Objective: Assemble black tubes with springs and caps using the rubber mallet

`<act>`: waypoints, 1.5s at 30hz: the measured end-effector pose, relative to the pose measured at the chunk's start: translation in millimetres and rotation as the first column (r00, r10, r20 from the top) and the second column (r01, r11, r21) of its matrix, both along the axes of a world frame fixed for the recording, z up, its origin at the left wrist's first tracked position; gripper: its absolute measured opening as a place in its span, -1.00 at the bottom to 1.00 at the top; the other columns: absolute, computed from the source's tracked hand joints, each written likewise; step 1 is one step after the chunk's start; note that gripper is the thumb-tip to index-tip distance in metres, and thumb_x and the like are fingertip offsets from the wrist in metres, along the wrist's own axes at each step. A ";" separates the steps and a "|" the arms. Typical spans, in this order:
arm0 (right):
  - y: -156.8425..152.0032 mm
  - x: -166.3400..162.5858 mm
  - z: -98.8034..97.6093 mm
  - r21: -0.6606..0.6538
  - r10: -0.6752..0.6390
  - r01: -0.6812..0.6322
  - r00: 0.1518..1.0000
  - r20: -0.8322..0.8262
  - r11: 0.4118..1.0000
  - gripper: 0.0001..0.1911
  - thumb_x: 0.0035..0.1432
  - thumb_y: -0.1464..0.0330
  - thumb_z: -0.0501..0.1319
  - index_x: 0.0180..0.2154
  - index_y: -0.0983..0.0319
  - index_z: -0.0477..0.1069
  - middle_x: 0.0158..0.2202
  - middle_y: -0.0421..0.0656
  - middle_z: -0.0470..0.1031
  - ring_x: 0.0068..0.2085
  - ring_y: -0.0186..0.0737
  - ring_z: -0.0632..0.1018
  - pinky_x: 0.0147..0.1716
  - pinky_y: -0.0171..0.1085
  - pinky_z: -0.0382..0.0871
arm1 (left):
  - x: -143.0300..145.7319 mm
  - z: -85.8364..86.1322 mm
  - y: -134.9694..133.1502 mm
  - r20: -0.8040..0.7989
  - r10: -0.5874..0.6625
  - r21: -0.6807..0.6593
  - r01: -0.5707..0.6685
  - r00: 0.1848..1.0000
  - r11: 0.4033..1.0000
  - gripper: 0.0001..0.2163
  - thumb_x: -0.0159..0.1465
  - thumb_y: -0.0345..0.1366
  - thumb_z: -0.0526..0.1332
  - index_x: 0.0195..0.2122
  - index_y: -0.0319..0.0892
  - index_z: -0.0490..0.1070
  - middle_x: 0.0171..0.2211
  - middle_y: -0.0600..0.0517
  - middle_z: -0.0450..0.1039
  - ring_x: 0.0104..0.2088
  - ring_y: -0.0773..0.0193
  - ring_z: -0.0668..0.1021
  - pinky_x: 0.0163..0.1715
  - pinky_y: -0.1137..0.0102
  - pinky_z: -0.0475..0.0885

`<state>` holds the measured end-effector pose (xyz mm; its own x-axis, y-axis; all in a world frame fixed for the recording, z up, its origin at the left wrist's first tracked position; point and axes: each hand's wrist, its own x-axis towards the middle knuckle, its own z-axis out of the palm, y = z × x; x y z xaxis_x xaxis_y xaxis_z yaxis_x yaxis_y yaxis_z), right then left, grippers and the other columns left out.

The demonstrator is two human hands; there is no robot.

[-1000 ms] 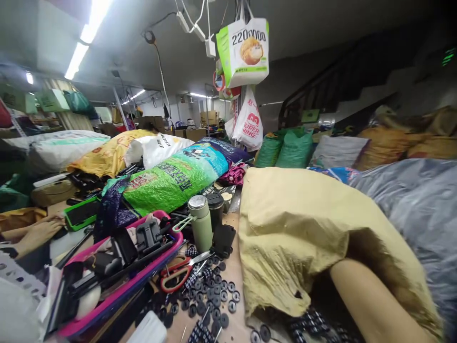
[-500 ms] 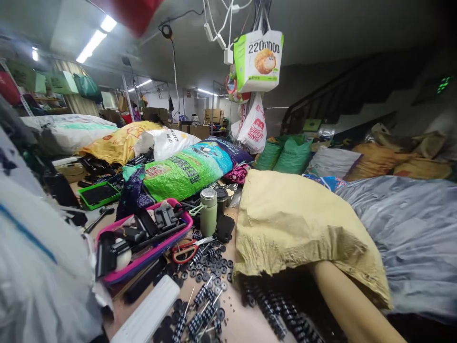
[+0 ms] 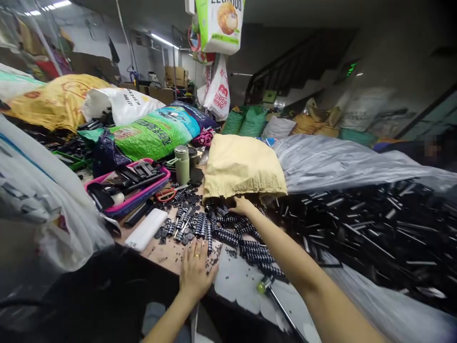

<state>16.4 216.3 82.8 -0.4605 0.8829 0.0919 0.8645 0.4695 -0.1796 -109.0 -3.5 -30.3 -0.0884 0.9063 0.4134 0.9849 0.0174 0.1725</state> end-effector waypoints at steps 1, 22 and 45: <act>-5.7 9.0 -0.8 -0.016 -0.018 0.018 1.000 0.014 1.000 -0.58 0.09 0.23 0.14 -0.02 0.25 0.22 -0.04 -0.05 0.31 -0.19 -0.20 0.46 -0.23 -0.15 0.36 | 0.4 0.5 -0.5 0.000 -0.007 0.004 0.007 1.000 1.000 -0.45 0.19 -0.07 0.00 0.16 -0.24 0.07 0.15 -0.13 0.09 0.17 -0.01 0.07 0.11 0.08 -0.02; -206.6 202.6 -73.8 0.310 -0.132 0.067 0.973 0.192 0.948 -0.71 0.21 0.34 -0.03 -0.07 0.17 0.32 -0.36 -0.12 0.45 -0.30 -0.23 0.40 -0.34 -0.29 0.17 | 27.5 56.6 83.3 -0.018 0.152 -0.427 -0.145 0.988 0.893 -0.65 0.15 -0.53 -0.08 -0.02 -0.42 0.13 -0.20 -0.31 0.34 -0.26 0.06 0.51 -0.33 0.30 0.38; -126.7 224.9 -17.7 0.377 -0.141 0.114 0.989 0.043 0.919 -0.68 0.16 0.48 -0.06 -0.19 0.18 0.42 -0.17 -0.11 0.45 -0.11 -0.15 0.33 -0.07 -0.12 0.07 | 81.7 76.9 29.4 0.986 0.164 -0.151 0.357 -0.007 0.922 -0.71 0.03 -0.24 0.17 -0.24 -0.21 0.22 -0.52 0.15 0.28 -0.74 0.54 0.27 -0.79 0.60 0.12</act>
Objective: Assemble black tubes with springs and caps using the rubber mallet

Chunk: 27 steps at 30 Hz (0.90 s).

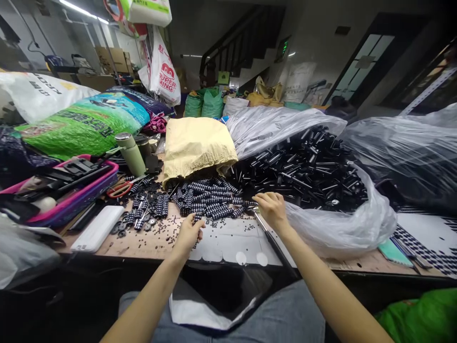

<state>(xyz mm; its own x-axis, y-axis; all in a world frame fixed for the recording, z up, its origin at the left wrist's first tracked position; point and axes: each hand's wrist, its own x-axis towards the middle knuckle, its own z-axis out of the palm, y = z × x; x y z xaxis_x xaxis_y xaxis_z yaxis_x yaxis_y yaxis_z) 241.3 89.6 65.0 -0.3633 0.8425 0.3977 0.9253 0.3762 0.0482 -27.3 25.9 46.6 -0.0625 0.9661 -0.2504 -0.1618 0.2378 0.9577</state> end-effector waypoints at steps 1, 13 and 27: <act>-9.8 -5.5 1.6 -0.021 0.070 -0.073 0.992 -0.103 0.997 -0.70 0.16 0.46 -0.04 -0.19 0.14 0.42 -0.14 -0.14 0.43 -0.09 -0.17 0.33 -0.07 -0.13 0.10 | 5.4 1.4 0.4 0.034 -0.026 -0.013 0.026 0.999 1.000 -0.73 0.02 -0.22 0.18 -0.29 -0.21 0.23 -0.51 0.14 0.29 -0.74 0.55 0.26 -0.80 0.61 0.09; -78.3 -70.2 -5.6 -0.290 0.148 -0.325 0.854 -0.498 0.900 -0.15 -0.15 0.25 0.25 0.17 0.19 -0.07 0.21 -0.01 -0.06 0.20 -0.02 0.03 0.10 0.00 0.02 | 36.7 -2.4 -18.2 0.076 -0.358 -0.067 0.363 0.931 0.929 -0.73 -0.05 -0.17 0.29 -0.53 -0.25 0.26 -0.76 0.21 0.14 -0.78 0.53 0.17 -0.80 0.59 0.04; -93.4 -46.8 -72.7 -0.406 -0.183 0.044 0.933 -0.311 0.913 0.08 -0.29 0.00 0.26 0.18 0.27 -0.16 0.13 0.10 0.09 0.14 0.10 0.15 0.06 0.05 0.02 | -7.7 -40.5 -50.6 -0.838 0.133 0.357 0.346 0.529 0.868 -0.75 0.21 -0.34 0.03 -0.08 -0.17 0.31 -0.23 -0.09 0.35 -0.16 0.14 0.38 -0.12 0.23 0.27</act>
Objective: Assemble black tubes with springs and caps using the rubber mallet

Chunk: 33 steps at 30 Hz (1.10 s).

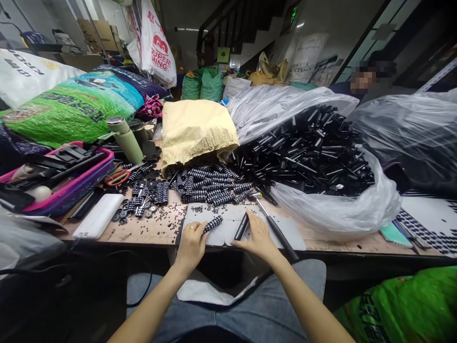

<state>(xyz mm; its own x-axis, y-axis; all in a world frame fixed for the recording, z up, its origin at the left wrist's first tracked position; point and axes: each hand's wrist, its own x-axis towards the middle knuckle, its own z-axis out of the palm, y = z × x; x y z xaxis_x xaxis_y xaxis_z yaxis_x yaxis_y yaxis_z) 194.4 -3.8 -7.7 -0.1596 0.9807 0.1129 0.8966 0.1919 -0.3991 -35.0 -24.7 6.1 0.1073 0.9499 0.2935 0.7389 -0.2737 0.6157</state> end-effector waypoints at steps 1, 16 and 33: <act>-0.9 0.3 -0.8 0.000 0.005 -0.005 1.000 -0.005 1.000 0.08 -0.29 -0.01 0.26 0.18 0.26 -0.17 0.13 0.09 0.09 0.14 0.10 0.15 0.06 0.05 0.02 | -2.5 3.9 0.9 0.095 -0.003 0.014 0.002 0.995 1.000 -0.78 0.21 -0.32 0.05 -0.13 -0.16 0.33 -0.23 -0.08 0.34 -0.16 0.17 0.39 -0.12 0.27 0.28; -25.9 -24.7 46.8 0.151 0.281 -0.245 0.910 -0.305 0.958 0.16 -0.37 0.03 0.34 0.17 0.21 -0.24 0.13 0.08 0.01 0.15 0.09 0.13 0.06 0.03 0.15 | 49.4 36.8 40.1 0.916 0.197 -0.324 0.353 0.351 0.878 -0.61 0.12 -0.06 0.08 -0.12 -0.20 0.28 -0.49 0.11 0.27 -0.73 0.55 0.23 -0.79 0.59 0.09; -7.8 -51.5 43.6 0.170 0.359 -0.317 0.805 -0.472 0.933 0.14 -0.39 0.27 0.39 0.16 0.23 -0.23 0.16 0.04 -0.03 0.18 -0.02 0.08 0.14 -0.07 0.04 | 59.1 54.6 32.4 0.832 0.478 -0.555 0.445 0.282 0.703 -0.76 0.08 -0.18 0.11 -0.36 -0.28 0.32 -0.67 0.09 0.30 -0.70 0.33 0.43 -0.72 0.49 0.31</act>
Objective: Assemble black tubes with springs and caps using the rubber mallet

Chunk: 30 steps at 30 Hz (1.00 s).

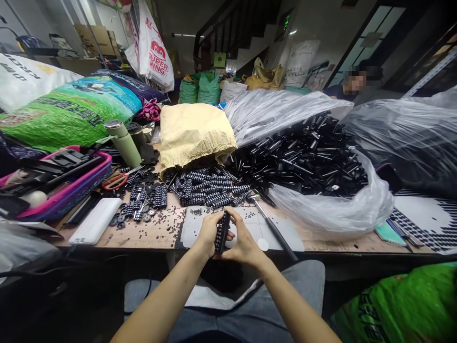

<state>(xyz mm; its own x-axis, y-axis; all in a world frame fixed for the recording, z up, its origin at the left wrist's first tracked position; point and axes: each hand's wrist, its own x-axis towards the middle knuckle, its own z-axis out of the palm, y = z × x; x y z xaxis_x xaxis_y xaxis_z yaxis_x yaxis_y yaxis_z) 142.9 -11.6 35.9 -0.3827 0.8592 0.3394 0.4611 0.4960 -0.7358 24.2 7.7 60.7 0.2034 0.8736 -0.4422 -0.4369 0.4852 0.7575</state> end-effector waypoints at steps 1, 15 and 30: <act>-0.1 -1.0 -1.4 -0.014 -0.010 0.010 1.000 -0.011 1.000 0.12 -0.39 0.30 0.38 0.16 0.23 -0.21 0.15 0.03 -0.02 0.18 -0.02 0.10 0.14 -0.08 0.05 | 0.0 -0.1 0.7 -0.013 -0.010 -0.021 0.009 1.000 1.000 -0.77 0.10 -0.19 0.10 -0.37 -0.27 0.31 -0.68 0.08 0.30 -0.71 0.33 0.43 -0.73 0.49 0.30; -7.1 -10.9 -29.5 -0.059 -0.196 0.198 0.980 0.039 0.978 0.00 -0.35 0.38 0.32 0.12 0.25 -0.15 0.09 0.04 0.07 0.12 -0.01 0.17 0.09 -0.06 0.11 | -4.5 -31.0 -1.3 -0.422 -0.042 0.260 0.165 0.906 0.951 -0.72 0.20 -0.20 0.02 -0.18 -0.25 0.34 -0.39 -0.05 0.36 -0.41 0.27 0.47 -0.41 0.34 0.41; -3.9 81.3 20.0 0.122 -0.545 0.777 0.311 0.779 0.618 -0.62 0.21 0.17 -0.17 -0.21 0.27 0.26 -0.46 -0.05 0.45 -0.37 -0.06 0.50 -0.38 -0.17 0.27 | -34.9 -54.8 -8.8 -0.795 0.606 0.285 0.902 0.033 0.324 -0.66 0.22 -0.51 -0.07 0.01 -0.23 0.21 -0.20 -0.10 0.37 -0.20 0.20 0.38 -0.18 0.19 0.21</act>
<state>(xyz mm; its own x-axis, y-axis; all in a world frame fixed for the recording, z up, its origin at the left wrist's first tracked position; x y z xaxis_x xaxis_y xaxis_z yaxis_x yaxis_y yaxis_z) 224.2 -15.5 55.9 0.3628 0.9317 0.0160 0.9315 -0.3622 -0.0329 -10.8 -1.1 5.8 0.6043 0.7278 0.3242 0.7494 -0.6574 0.0792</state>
